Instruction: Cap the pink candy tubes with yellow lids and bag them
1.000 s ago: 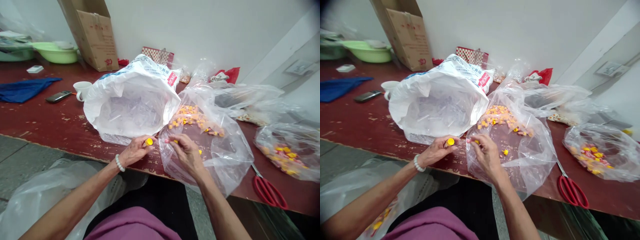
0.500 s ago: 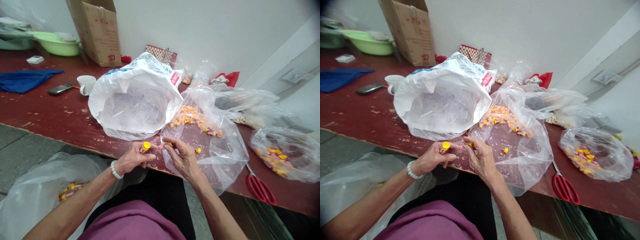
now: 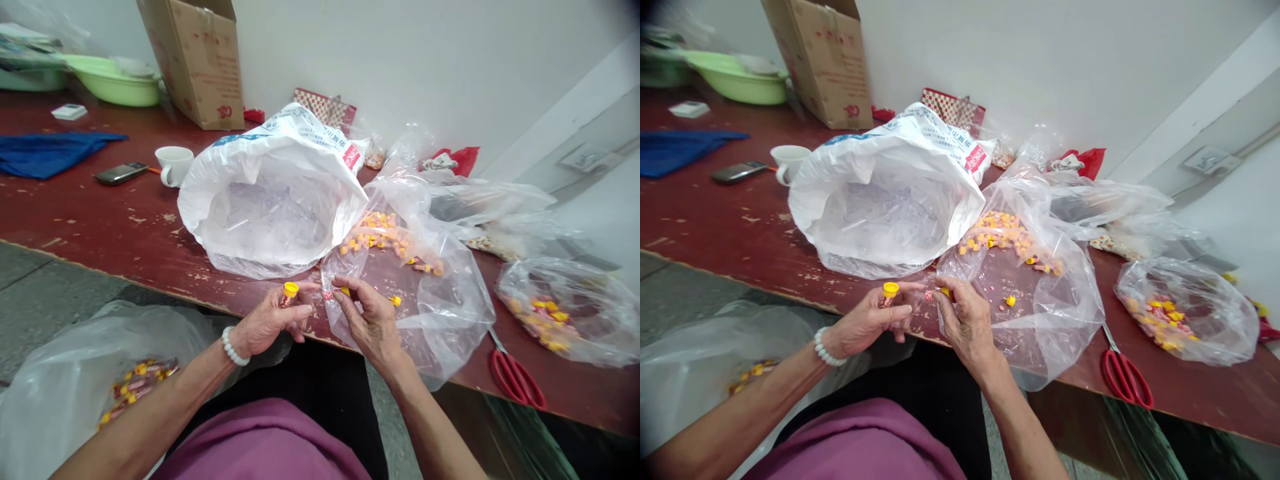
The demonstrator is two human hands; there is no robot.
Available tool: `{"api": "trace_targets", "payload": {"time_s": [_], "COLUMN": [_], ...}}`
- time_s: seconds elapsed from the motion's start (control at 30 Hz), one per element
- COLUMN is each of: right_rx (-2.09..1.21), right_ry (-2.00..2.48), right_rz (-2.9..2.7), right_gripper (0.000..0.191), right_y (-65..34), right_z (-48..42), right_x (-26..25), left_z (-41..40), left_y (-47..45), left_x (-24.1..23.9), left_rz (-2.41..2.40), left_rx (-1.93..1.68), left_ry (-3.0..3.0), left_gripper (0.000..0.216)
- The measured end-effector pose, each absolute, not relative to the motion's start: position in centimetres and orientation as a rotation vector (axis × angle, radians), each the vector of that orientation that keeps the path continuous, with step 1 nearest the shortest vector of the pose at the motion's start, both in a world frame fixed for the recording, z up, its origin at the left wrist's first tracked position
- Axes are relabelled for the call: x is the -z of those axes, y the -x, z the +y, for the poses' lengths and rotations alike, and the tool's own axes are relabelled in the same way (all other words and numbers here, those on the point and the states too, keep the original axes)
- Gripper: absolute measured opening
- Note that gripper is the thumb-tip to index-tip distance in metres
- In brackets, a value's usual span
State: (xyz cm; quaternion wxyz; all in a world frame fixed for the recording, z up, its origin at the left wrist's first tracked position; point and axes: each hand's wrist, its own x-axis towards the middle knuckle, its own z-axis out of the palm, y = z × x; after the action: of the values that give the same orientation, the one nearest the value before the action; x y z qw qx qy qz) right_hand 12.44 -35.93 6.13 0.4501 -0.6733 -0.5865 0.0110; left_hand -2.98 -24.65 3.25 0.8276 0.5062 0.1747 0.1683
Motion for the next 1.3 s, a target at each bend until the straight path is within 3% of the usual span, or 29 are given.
{"api": "trace_targets", "payload": {"time_s": [0.07,0.23,0.4,0.63,0.87,1.0,1.13,1.3], "right_rx": [-0.051,-0.149,0.134,0.101,-0.286,-0.144,-0.191,-0.135], "right_ry": [1.657,1.516,1.542,1.575,1.603,1.562,1.58,1.6], "right_rz": [-1.411,-1.564,-1.375,-1.339,-1.241,-0.939,-1.134,-1.233], "right_gripper": [0.021,0.023,0.022,0.02,0.028,0.028,0.035,0.027], "right_y": [-11.9,-9.2,-8.5,-9.9,-10.6,-11.6,-10.3,-11.6], "right_z": [-36.2,-36.7,-36.0,-35.1,-35.5,-33.4,-31.5,-30.8], "right_x": [-6.3,-6.6,-5.3,-4.4,-6.4,-6.8,-4.7,-3.5], "left_z": [-24.6,-24.1,-24.7,-26.6,-26.7,-26.4,-27.5,-27.0], "left_y": [2.9,2.3,2.3,2.9,2.8,2.4,1.8,2.5], "left_x": [-3.4,-2.9,-2.5,-2.2,-2.8,-3.3,-3.0,-2.5], "left_rz": [0.355,0.391,0.398,0.362,0.339,0.374,0.404,0.49], "left_rx": [-0.375,-0.502,-0.495,-0.361,-0.303,-0.301,-0.247,-0.309], "left_ry": [-0.904,-0.576,-0.506,-0.775,-1.056,-1.322,-1.458,-1.404], "left_gripper": [0.044,0.032,0.028,0.025,0.021,0.017,0.015,0.019]}}
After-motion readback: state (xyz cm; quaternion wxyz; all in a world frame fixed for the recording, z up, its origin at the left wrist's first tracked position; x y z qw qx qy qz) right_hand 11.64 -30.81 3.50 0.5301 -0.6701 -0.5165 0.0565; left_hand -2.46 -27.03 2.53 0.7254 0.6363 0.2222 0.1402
